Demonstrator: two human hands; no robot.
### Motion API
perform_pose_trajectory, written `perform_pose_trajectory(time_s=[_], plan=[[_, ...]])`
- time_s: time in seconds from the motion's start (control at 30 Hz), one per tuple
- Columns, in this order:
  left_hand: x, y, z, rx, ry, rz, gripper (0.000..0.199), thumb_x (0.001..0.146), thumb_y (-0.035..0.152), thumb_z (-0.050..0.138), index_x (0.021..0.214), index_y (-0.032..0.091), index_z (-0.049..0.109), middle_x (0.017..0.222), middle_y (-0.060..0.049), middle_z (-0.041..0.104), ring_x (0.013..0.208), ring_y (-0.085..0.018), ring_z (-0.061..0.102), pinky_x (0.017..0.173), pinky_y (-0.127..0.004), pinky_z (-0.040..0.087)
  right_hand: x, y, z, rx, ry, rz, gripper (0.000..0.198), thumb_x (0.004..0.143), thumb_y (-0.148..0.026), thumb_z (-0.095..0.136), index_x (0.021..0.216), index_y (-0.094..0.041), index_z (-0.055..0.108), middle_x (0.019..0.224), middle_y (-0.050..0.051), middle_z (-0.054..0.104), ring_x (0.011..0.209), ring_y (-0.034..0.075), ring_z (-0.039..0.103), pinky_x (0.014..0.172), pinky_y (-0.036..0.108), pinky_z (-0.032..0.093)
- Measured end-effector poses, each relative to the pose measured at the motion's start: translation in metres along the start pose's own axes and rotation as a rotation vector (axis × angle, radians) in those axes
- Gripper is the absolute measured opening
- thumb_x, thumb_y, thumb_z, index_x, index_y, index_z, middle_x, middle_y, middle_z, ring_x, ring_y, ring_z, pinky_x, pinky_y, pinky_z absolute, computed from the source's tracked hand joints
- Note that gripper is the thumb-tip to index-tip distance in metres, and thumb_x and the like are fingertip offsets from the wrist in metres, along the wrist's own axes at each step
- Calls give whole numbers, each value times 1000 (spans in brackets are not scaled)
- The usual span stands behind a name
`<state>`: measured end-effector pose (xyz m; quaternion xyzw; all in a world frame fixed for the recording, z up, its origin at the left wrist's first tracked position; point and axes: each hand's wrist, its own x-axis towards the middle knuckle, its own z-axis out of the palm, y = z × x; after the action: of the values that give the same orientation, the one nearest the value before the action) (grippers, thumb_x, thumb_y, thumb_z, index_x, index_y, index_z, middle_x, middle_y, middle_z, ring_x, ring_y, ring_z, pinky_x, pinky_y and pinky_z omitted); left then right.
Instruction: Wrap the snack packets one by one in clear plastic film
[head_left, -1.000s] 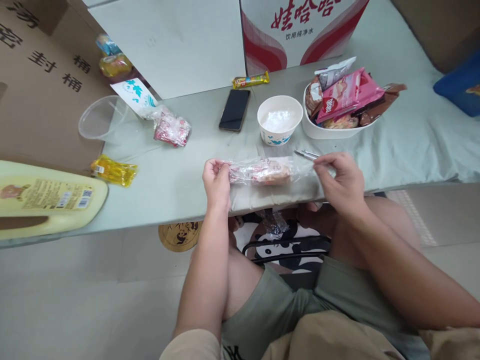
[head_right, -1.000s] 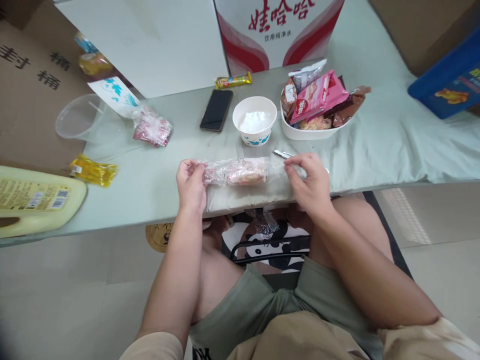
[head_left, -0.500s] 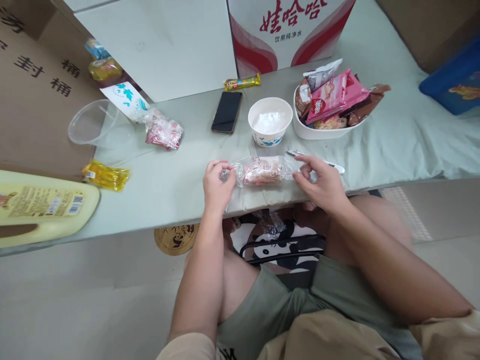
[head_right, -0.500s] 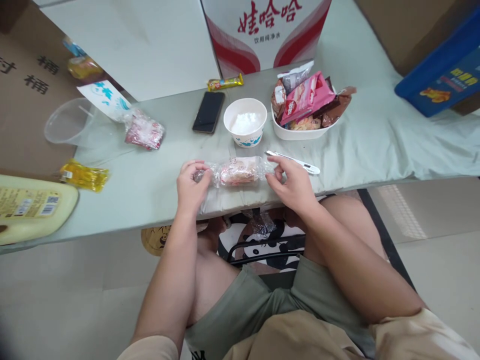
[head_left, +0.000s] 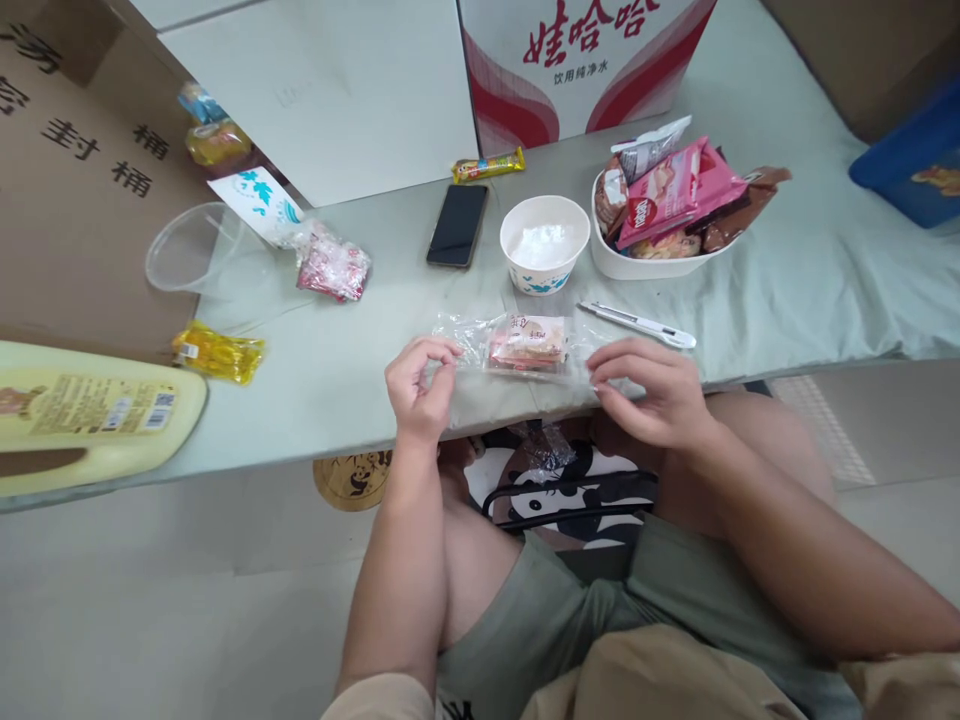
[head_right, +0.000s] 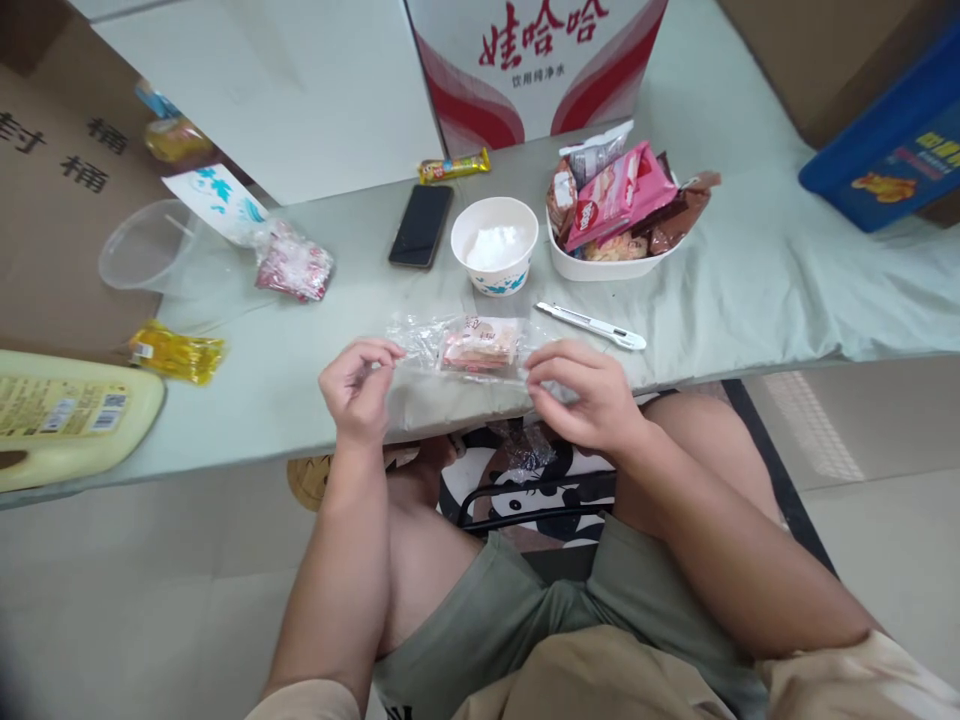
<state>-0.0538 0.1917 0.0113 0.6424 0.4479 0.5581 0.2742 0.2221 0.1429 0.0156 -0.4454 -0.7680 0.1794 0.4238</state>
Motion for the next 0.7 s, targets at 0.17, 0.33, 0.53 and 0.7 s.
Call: perform_pose_trajectory(time_s=[0.17, 0.33, 0.53, 0.7], plan=[[-5, 2, -5, -225, -286, -457, 19, 79, 35, 56, 75, 19, 66, 61, -3, 65, 38, -11, 46, 38, -25, 32, -2, 0, 0, 100, -552, 111, 32, 99, -37, 44, 95, -21, 71, 68, 1, 72, 56, 14, 63, 58, 27, 44], [3, -9, -1, 246, 118, -354, 29, 71, 24, 72, 99, 21, 66, 97, -5, 66, 81, -16, 64, 76, -31, 55, -2, 1, 9, -307, -315, 367, 31, 95, -35, 47, 94, -22, 75, 70, 4, 71, 61, 20, 63, 59, 32, 41], [1, -21, 3, 426, -172, -405, 22, 68, 31, 81, 79, 19, 66, 132, -13, 57, 136, -36, 48, 118, -56, 35, 0, 4, 23, -420, -62, 126, 36, 93, -30, 53, 124, -18, 69, 126, 14, 69, 115, 30, 63, 98, 45, 48], [-2, -14, 19, -126, -262, -455, 26, 78, 34, 74, 79, 22, 51, 109, -7, 70, 114, -24, 66, 101, -44, 52, 1, -2, 33, -461, -165, 119, 48, 94, -35, 56, 140, -22, 59, 145, 9, 61, 138, 34, 47, 110, 51, 34]])
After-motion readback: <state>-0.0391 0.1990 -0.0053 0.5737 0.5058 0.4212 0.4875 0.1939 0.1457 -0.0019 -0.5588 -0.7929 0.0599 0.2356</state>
